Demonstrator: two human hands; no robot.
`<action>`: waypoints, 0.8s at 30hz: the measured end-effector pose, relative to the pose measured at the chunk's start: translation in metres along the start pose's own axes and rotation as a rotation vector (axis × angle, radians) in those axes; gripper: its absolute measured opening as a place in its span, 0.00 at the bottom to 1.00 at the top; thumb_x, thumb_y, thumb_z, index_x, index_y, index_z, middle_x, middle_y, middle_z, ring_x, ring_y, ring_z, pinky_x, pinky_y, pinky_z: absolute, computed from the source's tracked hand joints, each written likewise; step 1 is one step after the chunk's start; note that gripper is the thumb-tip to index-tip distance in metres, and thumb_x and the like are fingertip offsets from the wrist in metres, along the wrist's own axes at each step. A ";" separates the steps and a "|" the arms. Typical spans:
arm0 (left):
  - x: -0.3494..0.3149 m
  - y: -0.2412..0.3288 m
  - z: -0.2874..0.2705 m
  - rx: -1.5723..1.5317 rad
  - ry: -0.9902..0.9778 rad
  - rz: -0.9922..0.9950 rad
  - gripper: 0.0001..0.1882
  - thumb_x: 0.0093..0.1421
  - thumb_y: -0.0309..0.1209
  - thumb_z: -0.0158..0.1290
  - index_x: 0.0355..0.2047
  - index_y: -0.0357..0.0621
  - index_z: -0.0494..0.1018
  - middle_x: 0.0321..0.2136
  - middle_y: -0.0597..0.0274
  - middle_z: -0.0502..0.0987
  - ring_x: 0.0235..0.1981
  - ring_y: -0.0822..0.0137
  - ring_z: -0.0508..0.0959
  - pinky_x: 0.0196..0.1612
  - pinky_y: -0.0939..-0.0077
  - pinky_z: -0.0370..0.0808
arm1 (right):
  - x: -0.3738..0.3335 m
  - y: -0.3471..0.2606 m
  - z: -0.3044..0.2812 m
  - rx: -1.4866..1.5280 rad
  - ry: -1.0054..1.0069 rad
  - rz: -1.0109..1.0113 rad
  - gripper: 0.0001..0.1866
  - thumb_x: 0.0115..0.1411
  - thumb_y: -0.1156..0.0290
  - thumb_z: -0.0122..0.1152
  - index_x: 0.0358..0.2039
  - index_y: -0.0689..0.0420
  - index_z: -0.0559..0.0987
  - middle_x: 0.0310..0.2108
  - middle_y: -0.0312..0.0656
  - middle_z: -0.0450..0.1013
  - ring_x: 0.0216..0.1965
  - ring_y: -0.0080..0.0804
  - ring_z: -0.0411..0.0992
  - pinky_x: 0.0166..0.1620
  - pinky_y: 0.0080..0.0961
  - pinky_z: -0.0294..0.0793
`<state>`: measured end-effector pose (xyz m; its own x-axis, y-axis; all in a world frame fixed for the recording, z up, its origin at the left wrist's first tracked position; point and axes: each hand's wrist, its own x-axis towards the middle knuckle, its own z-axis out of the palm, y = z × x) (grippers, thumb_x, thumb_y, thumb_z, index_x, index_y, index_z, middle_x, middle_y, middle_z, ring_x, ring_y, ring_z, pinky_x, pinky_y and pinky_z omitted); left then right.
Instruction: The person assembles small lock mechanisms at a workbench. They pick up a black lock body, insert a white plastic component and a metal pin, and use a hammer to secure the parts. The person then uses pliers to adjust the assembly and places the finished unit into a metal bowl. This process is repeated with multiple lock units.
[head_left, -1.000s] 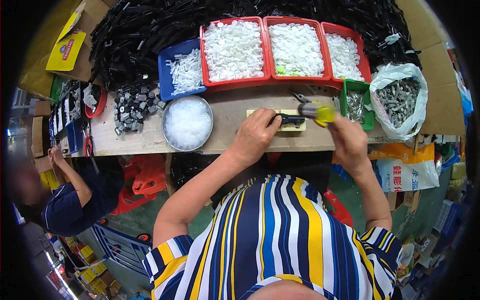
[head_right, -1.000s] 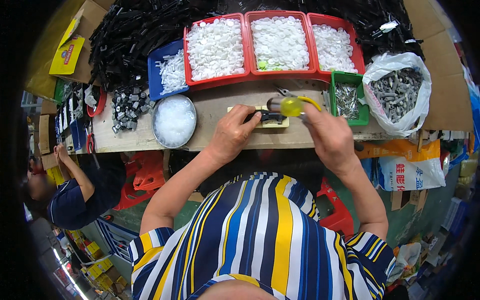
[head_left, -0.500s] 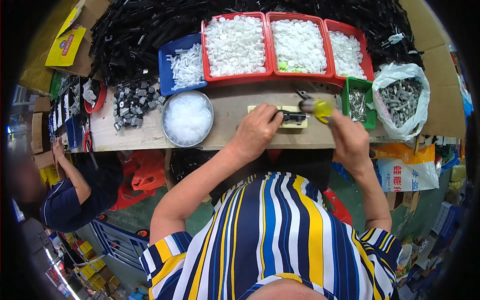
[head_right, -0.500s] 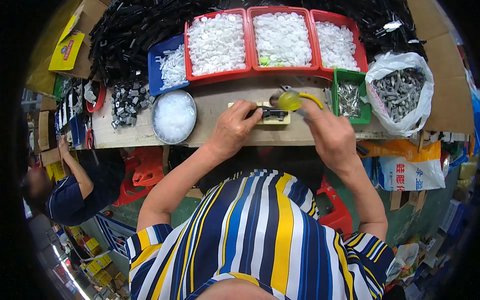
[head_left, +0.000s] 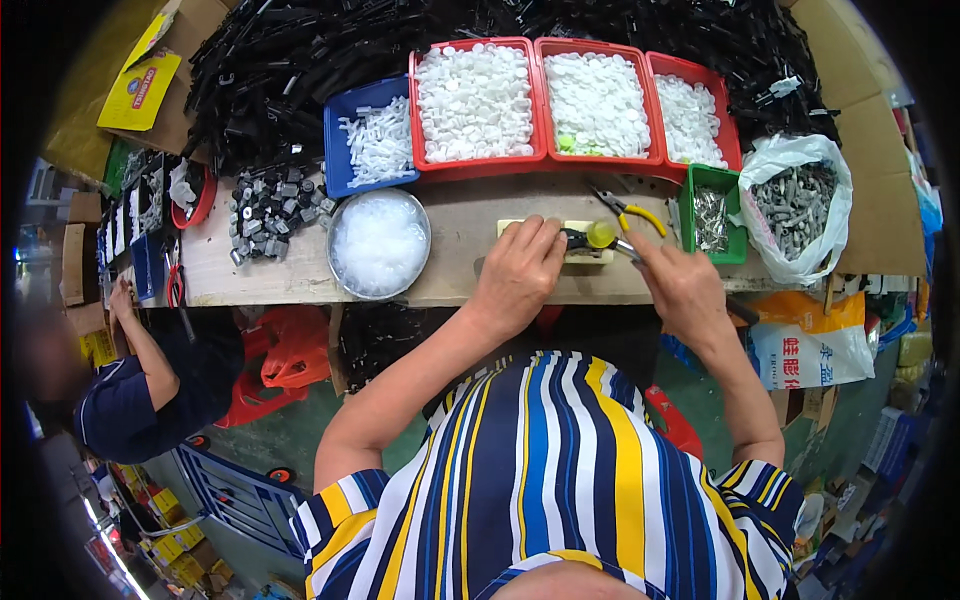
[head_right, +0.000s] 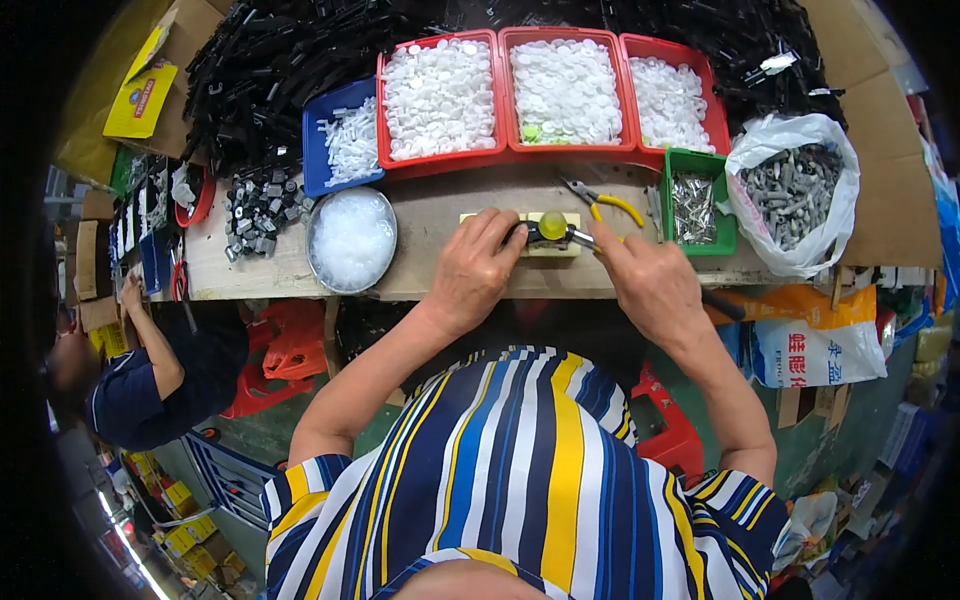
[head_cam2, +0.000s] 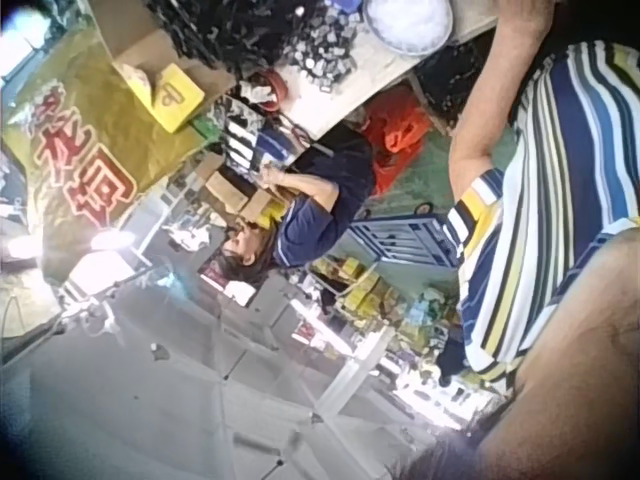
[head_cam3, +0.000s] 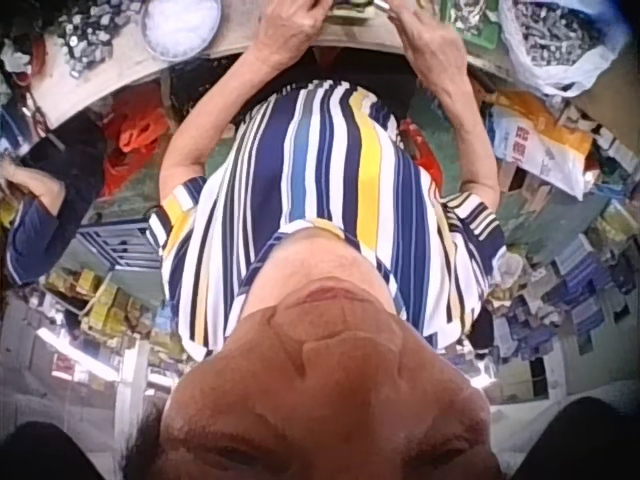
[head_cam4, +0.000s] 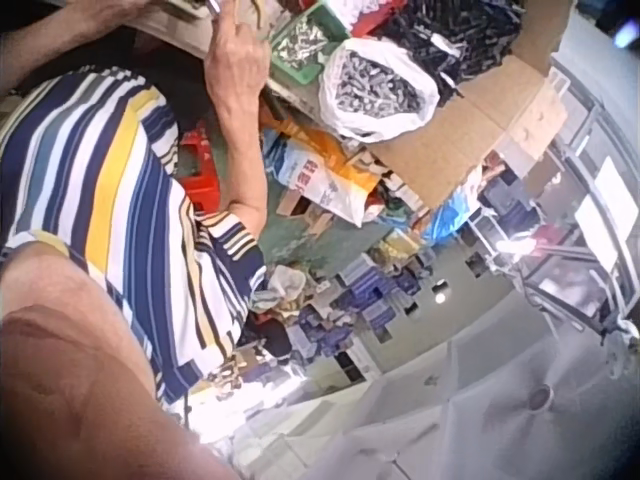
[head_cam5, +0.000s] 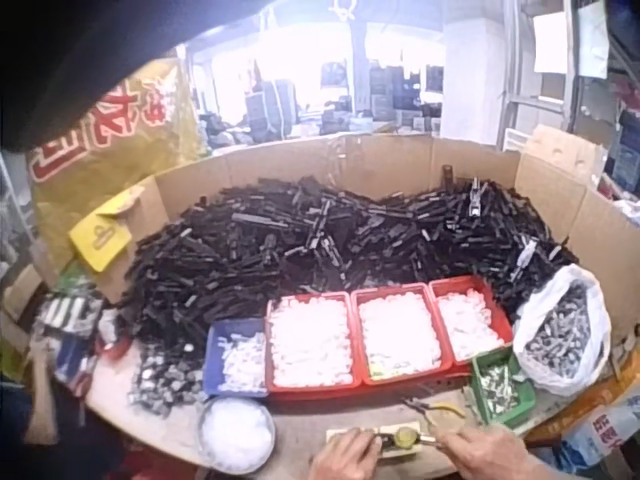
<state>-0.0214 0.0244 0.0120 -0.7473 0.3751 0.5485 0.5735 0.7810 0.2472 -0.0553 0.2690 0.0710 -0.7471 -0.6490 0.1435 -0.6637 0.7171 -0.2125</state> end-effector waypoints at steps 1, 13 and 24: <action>-0.007 0.007 0.001 -0.029 -0.037 -0.036 0.17 0.51 0.24 0.53 0.41 0.27 0.74 0.43 0.48 0.73 0.45 0.54 0.74 0.47 0.66 0.74 | 0.003 -0.007 -0.009 0.016 0.014 -0.013 0.23 0.60 0.75 0.61 0.57 0.54 0.74 0.28 0.45 0.76 0.26 0.42 0.75 0.31 0.38 0.71; -0.025 0.030 0.010 -0.080 -0.033 -0.036 0.25 0.47 0.23 0.56 0.48 0.23 0.72 0.51 0.44 0.72 0.55 0.50 0.73 0.57 0.64 0.73 | 0.047 -0.040 -0.003 0.144 0.215 -0.201 0.27 0.55 0.78 0.59 0.57 0.59 0.72 0.25 0.48 0.74 0.25 0.47 0.75 0.29 0.40 0.73; -0.032 0.027 -0.004 -0.113 0.004 -0.072 0.18 0.49 0.20 0.56 0.42 0.27 0.75 0.46 0.44 0.75 0.51 0.47 0.76 0.55 0.61 0.75 | 0.032 -0.021 0.017 0.046 0.031 -0.156 0.23 0.57 0.77 0.58 0.54 0.57 0.72 0.25 0.45 0.73 0.28 0.44 0.75 0.31 0.39 0.72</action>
<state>0.0192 0.0315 0.0044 -0.7866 0.3184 0.5290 0.5530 0.7443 0.3744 -0.0650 0.2286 0.0634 -0.6364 -0.7427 0.2081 -0.7699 0.5955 -0.2292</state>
